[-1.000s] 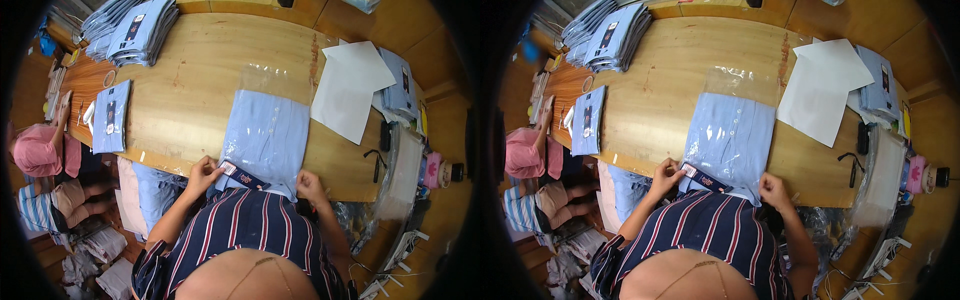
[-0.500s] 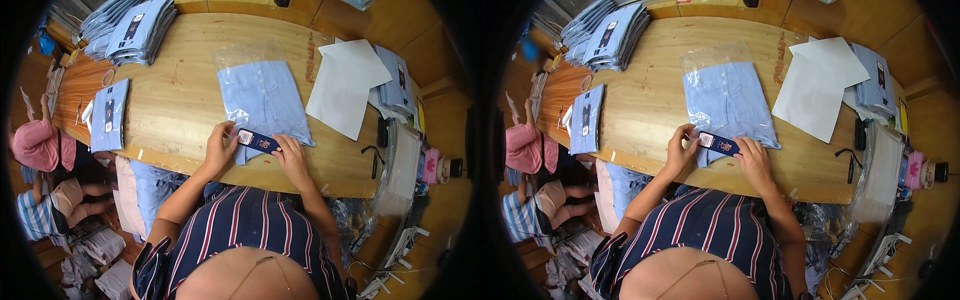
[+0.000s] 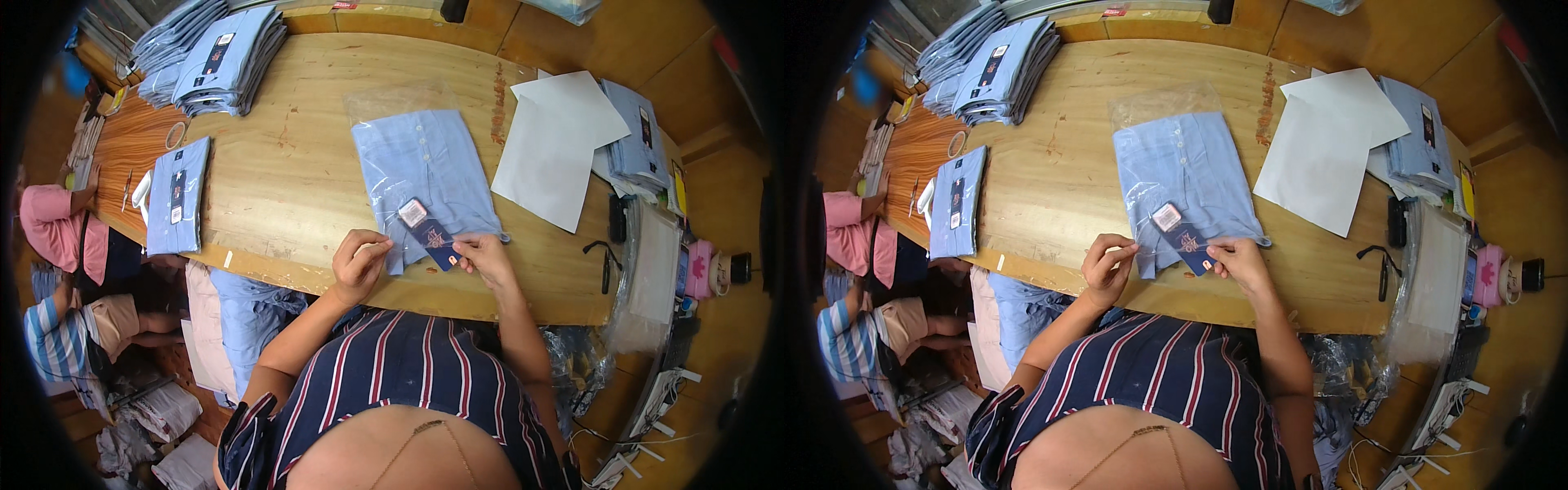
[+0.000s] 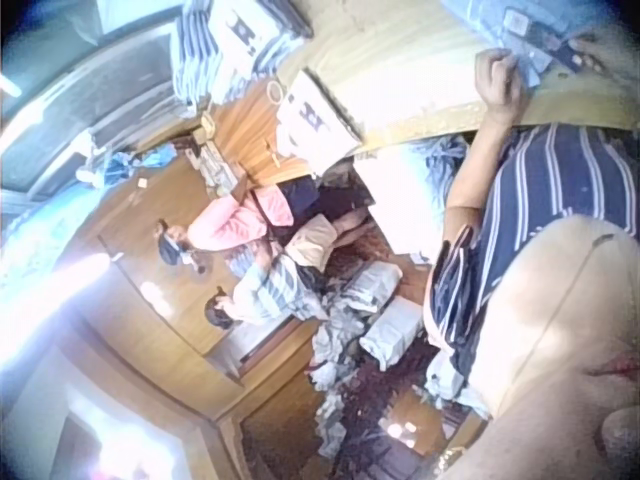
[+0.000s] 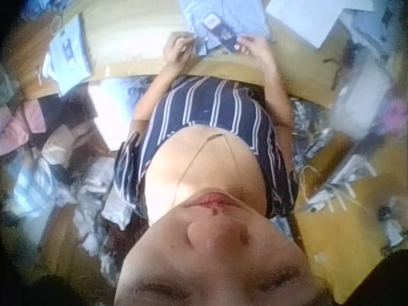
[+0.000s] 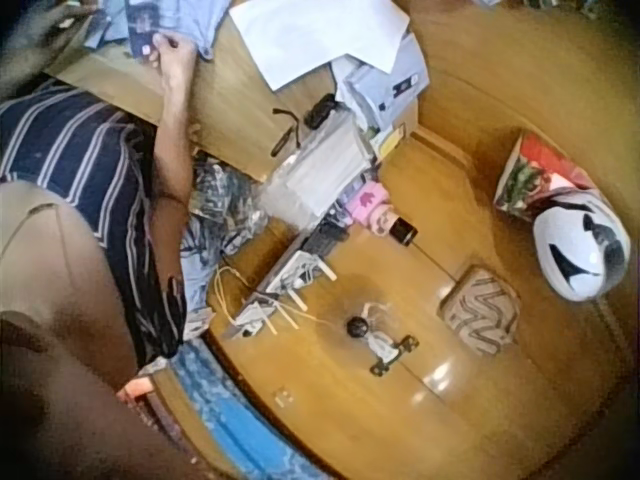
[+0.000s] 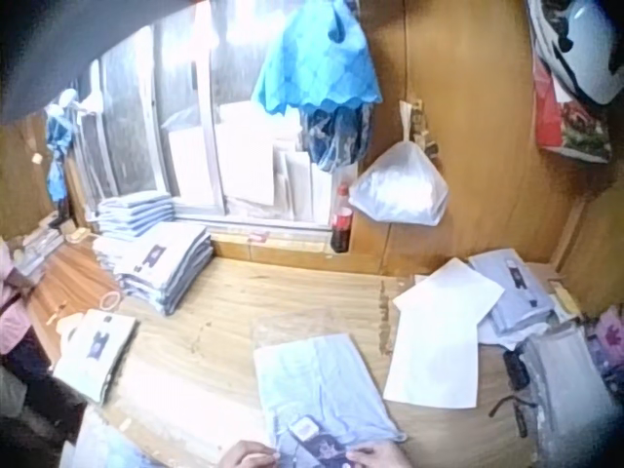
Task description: The person bags folded shirts by sliding each shirt into a plastic sleeve, sealing the adhesive strip, and stacking the finished packages.
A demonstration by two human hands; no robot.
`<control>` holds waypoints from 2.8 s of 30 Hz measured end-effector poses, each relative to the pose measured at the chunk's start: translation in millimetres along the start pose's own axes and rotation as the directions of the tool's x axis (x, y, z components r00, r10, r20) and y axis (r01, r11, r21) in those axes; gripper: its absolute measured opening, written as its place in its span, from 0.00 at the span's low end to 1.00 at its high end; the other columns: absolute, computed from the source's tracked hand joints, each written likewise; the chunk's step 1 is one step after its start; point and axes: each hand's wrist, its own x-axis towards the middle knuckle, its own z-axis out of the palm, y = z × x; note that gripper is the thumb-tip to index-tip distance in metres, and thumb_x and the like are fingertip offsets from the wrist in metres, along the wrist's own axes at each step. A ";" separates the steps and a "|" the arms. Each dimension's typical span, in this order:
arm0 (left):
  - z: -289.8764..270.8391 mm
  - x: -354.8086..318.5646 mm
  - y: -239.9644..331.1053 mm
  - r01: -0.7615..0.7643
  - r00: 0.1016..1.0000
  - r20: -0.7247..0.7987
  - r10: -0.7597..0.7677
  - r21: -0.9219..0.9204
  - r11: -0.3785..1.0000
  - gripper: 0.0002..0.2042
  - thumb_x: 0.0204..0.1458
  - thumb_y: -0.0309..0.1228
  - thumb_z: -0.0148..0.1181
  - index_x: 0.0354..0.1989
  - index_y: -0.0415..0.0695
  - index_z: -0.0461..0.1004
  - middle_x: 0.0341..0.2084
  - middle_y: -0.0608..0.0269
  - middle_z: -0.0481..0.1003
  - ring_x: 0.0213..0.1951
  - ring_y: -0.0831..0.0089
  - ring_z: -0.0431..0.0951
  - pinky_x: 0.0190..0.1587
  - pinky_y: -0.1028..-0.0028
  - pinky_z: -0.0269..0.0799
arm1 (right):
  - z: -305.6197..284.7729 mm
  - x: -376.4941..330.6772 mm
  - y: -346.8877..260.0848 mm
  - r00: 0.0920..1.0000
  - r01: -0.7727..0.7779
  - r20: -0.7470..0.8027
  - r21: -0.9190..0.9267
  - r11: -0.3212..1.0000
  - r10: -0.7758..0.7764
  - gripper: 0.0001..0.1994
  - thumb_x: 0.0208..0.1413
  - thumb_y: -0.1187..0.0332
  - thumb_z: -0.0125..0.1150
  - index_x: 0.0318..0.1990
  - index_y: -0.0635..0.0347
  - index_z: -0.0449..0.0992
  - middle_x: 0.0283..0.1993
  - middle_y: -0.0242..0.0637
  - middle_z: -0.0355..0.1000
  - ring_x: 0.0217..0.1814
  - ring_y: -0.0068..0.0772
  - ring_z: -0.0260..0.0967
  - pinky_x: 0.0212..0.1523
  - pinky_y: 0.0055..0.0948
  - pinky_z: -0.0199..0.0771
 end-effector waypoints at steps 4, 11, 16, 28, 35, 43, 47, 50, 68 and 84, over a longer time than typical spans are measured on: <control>-2.0 -4.0 -0.3 -0.065 0.997 0.043 0.065 -0.001 0.998 0.13 0.28 0.14 0.58 0.27 0.38 0.71 0.24 0.57 0.70 0.26 0.64 0.71 0.26 0.74 0.66 | 23.5 2.6 -3.7 0.959 0.233 0.067 0.373 0.898 -0.276 0.26 0.47 0.78 0.52 0.55 0.68 0.52 0.50 0.43 0.58 0.44 0.32 0.62 0.40 0.23 0.63; -7.5 -22.8 -5.9 0.056 0.984 0.170 -0.052 -0.021 0.998 0.14 0.30 0.16 0.59 0.30 0.39 0.69 0.30 0.56 0.68 0.33 0.63 0.69 0.32 0.72 0.66 | 12.1 -33.4 26.7 0.918 0.380 0.002 0.284 0.881 -0.397 0.27 0.47 0.84 0.45 0.57 0.62 0.51 0.60 0.40 0.48 0.59 0.37 0.52 0.54 0.32 0.54; 11.8 -43.0 -12.0 0.532 0.847 0.126 -0.517 -0.209 0.821 0.19 0.33 0.19 0.62 0.37 0.39 0.66 0.41 0.55 0.62 0.40 0.64 0.66 0.38 0.73 0.66 | -51.8 -43.1 36.2 0.848 0.211 -0.289 -0.584 0.784 -0.444 0.21 0.46 0.82 0.47 0.51 0.60 0.63 0.54 0.39 0.59 0.50 0.31 0.61 0.49 0.28 0.59; 7.5 -43.1 -36.6 0.713 0.615 0.286 -0.735 -0.601 0.363 0.06 0.40 0.20 0.58 0.28 0.38 0.71 0.51 0.54 0.57 0.47 0.70 0.64 0.44 0.75 0.66 | -88.9 14.9 11.9 0.851 0.497 0.098 -0.467 0.732 -0.515 0.18 0.40 0.82 0.53 0.43 0.58 0.71 0.52 0.37 0.61 0.48 0.27 0.62 0.44 0.21 0.63; -4.2 -19.3 -31.1 0.790 0.439 0.391 -0.809 -0.597 0.140 0.05 0.45 0.28 0.56 0.25 0.43 0.66 0.54 0.59 0.56 0.41 0.74 0.67 0.38 0.79 0.65 | -60.8 -3.1 10.2 0.789 0.533 0.111 -0.613 0.583 -0.604 0.20 0.37 0.82 0.56 0.42 0.54 0.71 0.48 0.37 0.62 0.47 0.33 0.62 0.44 0.25 0.64; -9.1 -15.4 -26.9 0.829 0.390 0.459 -0.798 -0.552 0.088 0.08 0.45 0.31 0.57 0.30 0.43 0.68 0.48 0.64 0.62 0.38 0.79 0.66 0.36 0.82 0.62 | -37.3 -25.4 7.6 0.717 0.484 0.126 -0.797 0.360 -0.686 0.17 0.34 0.77 0.60 0.38 0.54 0.72 0.52 0.40 0.57 0.52 0.39 0.57 0.48 0.31 0.61; -6.2 -16.7 -24.7 0.870 0.441 0.483 -0.756 -0.438 0.228 0.09 0.44 0.27 0.58 0.34 0.40 0.70 0.34 0.66 0.69 0.36 0.78 0.67 0.38 0.81 0.62 | -45.8 -3.9 29.0 0.683 0.593 -0.030 -0.560 0.579 -0.729 0.11 0.40 0.77 0.58 0.35 0.60 0.71 0.54 0.41 0.56 0.52 0.36 0.58 0.49 0.31 0.60; -7.1 -21.2 -30.9 0.857 0.514 0.537 -0.669 -0.361 0.369 0.06 0.41 0.23 0.58 0.29 0.38 0.72 0.28 0.66 0.69 0.33 0.77 0.68 0.38 0.80 0.62 | -56.6 7.5 34.5 0.738 0.609 -0.061 -0.370 0.702 -0.673 0.04 0.45 0.76 0.54 0.30 0.64 0.68 0.55 0.41 0.55 0.52 0.32 0.57 0.48 0.28 0.60; -55.5 2.2 -62.0 0.866 0.486 0.494 -0.721 -0.384 0.321 0.06 0.44 0.25 0.56 0.18 0.40 0.69 0.20 0.67 0.71 0.25 0.81 0.68 0.31 0.81 0.64 | 0.5 18.3 -5.7 0.871 0.481 -0.136 0.035 0.876 -0.472 0.04 0.50 0.72 0.52 0.30 0.62 0.67 0.29 0.27 0.64 0.31 0.17 0.61 0.33 0.17 0.61; -14.7 31.5 58.1 0.491 0.398 0.915 -0.060 -0.158 0.856 0.15 0.40 0.28 0.59 0.39 0.39 0.69 0.18 0.57 0.72 0.22 0.68 0.74 0.26 0.75 0.68 | -3.7 -50.4 63.5 0.758 0.490 0.130 -0.760 0.427 -0.639 0.24 0.43 0.78 0.48 0.52 0.54 0.60 0.51 0.41 0.60 0.48 0.44 0.60 0.45 0.36 0.63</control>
